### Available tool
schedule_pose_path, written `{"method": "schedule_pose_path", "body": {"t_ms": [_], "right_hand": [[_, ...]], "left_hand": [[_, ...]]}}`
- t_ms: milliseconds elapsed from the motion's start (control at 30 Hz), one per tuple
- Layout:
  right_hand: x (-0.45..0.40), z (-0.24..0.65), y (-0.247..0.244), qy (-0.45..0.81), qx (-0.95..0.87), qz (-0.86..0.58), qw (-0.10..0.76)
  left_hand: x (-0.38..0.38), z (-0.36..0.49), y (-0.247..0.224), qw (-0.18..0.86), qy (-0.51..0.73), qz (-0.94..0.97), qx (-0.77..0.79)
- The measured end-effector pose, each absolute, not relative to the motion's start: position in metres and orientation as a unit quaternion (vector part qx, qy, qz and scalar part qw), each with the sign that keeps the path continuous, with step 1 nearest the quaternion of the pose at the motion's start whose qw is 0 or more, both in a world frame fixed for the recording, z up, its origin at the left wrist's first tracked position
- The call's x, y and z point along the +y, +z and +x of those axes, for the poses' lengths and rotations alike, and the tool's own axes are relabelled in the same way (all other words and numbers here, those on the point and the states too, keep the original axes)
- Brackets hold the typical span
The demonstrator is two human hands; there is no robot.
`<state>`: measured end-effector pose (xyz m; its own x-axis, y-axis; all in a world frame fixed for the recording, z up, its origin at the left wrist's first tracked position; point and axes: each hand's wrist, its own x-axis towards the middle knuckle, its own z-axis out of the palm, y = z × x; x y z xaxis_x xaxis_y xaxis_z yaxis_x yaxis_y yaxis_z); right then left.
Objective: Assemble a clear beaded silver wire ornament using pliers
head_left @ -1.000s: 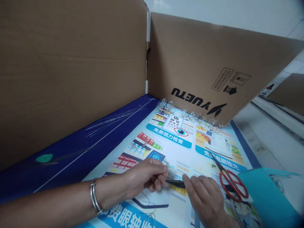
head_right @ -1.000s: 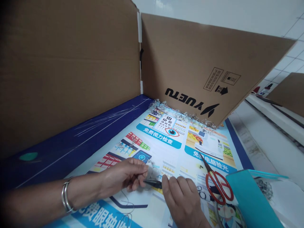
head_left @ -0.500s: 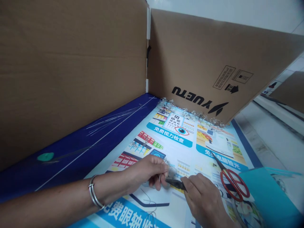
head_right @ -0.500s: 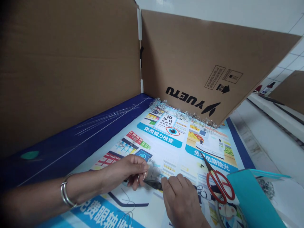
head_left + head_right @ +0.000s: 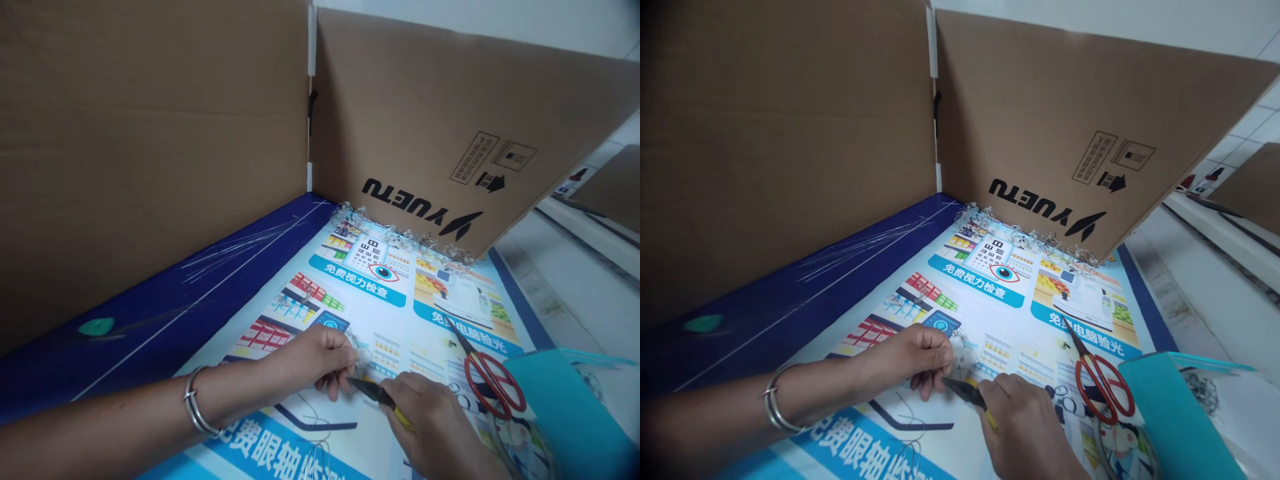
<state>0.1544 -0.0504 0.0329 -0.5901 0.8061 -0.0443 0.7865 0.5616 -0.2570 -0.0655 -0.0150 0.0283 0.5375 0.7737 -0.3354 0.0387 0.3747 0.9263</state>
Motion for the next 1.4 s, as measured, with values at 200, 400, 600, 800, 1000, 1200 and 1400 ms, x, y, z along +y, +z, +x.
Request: {"method": "schedule_pose_path", "body": {"t_ms": [200,400,600,800,1000,1200,1400], "right_hand": [[-0.05,0.147,0.049,0.232,-0.842,-0.487,-0.017],[-0.048,0.144,0.058,0.31,-0.809,-0.498,-0.038],[-0.047,0.149,0.053,0.373,-0.794,-0.481,-0.004],[-0.044,0.151,0.045,0.312,-0.818,-0.479,0.058],[-0.042,0.151,0.041,0.348,-0.808,-0.468,0.085],[-0.038,0.151,0.042,0.354,-0.799,-0.477,0.088],[-0.039,0.15,0.033,0.25,-0.831,-0.482,0.12]], "left_hand": [[-0.016,-0.066,0.025,0.702,0.242,0.538,0.4],[-0.019,-0.065,0.022,0.696,0.226,0.555,0.396],[-0.021,-0.065,0.025,0.696,0.21,0.563,0.394],[-0.014,-0.07,0.029,0.637,0.27,0.607,0.392],[-0.007,-0.074,0.029,0.606,0.301,0.624,0.39],[-0.005,-0.072,0.019,0.673,0.314,0.547,0.388],[-0.006,-0.071,0.019,0.654,0.329,0.532,0.425]]}}
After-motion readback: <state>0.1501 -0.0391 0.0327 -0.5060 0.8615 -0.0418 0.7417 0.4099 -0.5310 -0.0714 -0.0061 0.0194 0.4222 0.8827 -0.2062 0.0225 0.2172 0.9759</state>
